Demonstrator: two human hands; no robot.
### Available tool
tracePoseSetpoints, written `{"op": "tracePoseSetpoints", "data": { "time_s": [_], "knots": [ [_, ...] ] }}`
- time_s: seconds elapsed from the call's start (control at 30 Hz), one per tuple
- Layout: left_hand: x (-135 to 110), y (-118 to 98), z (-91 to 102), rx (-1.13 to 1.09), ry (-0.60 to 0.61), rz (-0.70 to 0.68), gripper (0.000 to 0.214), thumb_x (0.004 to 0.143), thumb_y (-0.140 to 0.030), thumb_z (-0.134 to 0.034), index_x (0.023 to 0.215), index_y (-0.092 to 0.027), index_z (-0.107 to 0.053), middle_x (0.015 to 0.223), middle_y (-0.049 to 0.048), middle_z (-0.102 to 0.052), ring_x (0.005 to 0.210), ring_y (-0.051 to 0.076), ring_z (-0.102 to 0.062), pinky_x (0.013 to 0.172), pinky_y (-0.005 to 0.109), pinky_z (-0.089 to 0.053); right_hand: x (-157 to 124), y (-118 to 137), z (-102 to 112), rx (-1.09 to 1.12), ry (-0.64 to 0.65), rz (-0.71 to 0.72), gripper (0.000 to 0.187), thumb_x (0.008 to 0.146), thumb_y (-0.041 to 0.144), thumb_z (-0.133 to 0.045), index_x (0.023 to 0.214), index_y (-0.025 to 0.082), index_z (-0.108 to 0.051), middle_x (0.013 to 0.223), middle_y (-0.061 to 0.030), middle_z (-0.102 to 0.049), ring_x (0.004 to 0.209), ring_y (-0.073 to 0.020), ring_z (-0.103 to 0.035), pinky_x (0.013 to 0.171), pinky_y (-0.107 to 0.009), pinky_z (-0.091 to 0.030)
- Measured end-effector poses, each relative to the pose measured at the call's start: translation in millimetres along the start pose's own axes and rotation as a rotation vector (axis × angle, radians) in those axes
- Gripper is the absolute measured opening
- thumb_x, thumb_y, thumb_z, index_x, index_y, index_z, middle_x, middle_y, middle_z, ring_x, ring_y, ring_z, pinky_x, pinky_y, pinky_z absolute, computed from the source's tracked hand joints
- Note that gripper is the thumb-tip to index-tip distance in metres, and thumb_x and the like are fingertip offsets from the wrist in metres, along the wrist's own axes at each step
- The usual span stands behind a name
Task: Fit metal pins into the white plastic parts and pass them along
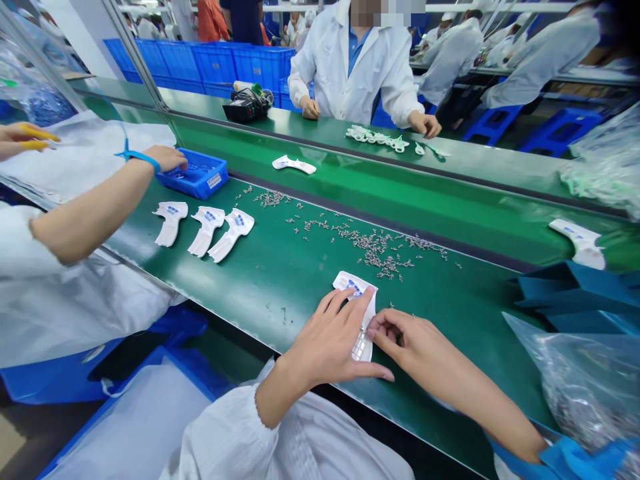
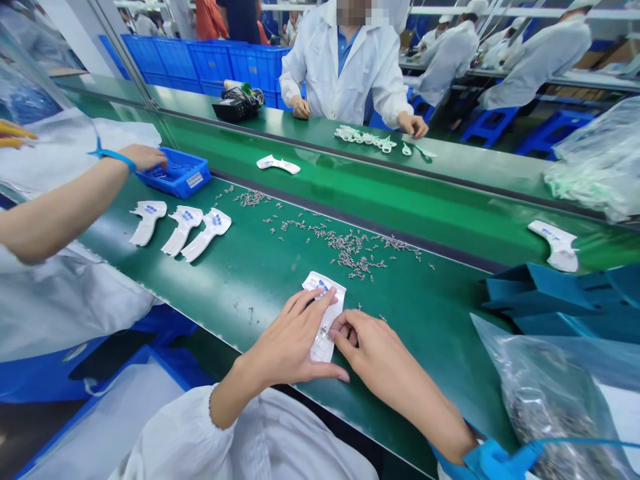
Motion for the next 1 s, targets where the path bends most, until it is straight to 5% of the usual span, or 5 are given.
{"op": "tracePoseSetpoints", "data": {
  "time_s": [0.4,0.6,0.7,0.83,1.0],
  "knots": [
    [3,1,-0.1,-0.021,0.051,0.016,0.121,0.072,-0.074,-0.071,0.157,-0.016,-0.007,0.147,0.0166,-0.048,0.137,0.038,-0.041,0.114,0.055,-0.032,18,-1,7,-0.038,0.079,0.011,0.016,0.088,0.03,-0.056,0.077,0.023,-0.047,0.07,0.0011,-0.06,0.063,-0.0159,-0.051,0.056,-0.029,-0.034],
    [-2,2,8.0,-0.052,0.079,0.052,0.117,0.071,-0.062,-0.08,0.156,-0.021,-0.012,0.152,0.016,-0.042,0.143,0.041,-0.031,0.114,0.06,-0.033,16,-8,11,0.205,0.095,0.099,0.024,0.088,0.04,-0.059,0.078,0.021,-0.05,0.073,0.0016,-0.058,0.066,-0.0139,-0.051,0.059,-0.026,-0.04],
    [-9,-4,14.5,-0.085,0.095,0.046,0.09,0.082,-0.046,-0.076,0.152,-0.024,-0.024,0.152,0.0107,-0.044,0.145,0.038,-0.027,0.115,0.059,-0.033,18,-33,30,0.23,-0.046,0.094,0.027,0.09,0.048,-0.056,0.085,0.021,-0.054,0.079,-0.0007,-0.063,0.072,-0.0164,-0.058,0.066,-0.028,-0.046],
    [-18,-15,9.6,-0.049,-0.032,0.169,0.05,0.094,-0.026,-0.057,0.142,-0.029,-0.041,0.148,0.0074,-0.047,0.139,0.035,-0.036,0.109,0.058,-0.041,31,-73,66,-0.083,-0.409,0.017,0.021,0.09,0.041,-0.052,0.093,0.023,-0.062,0.089,-0.006,-0.07,0.083,-0.0233,-0.065,0.075,-0.036,-0.049],
    [-19,-14,-8.3,0.045,-0.185,0.309,0.052,0.093,-0.022,-0.053,0.144,-0.027,-0.039,0.143,0.014,-0.049,0.119,0.038,-0.052,0.09,0.058,-0.052,47,-86,74,-0.217,-0.415,0.119,0.027,0.093,0.039,-0.045,0.099,0.021,-0.064,0.098,-0.0089,-0.069,0.082,-0.0226,-0.065,0.077,-0.037,-0.05]
  ]
}}
Point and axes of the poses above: each hand's wrist, its own x-axis towards the middle knuckle, its own z-axis out of the back of the hand, y = z × x, the point moved 3 cm from there along x, towards the middle knuckle
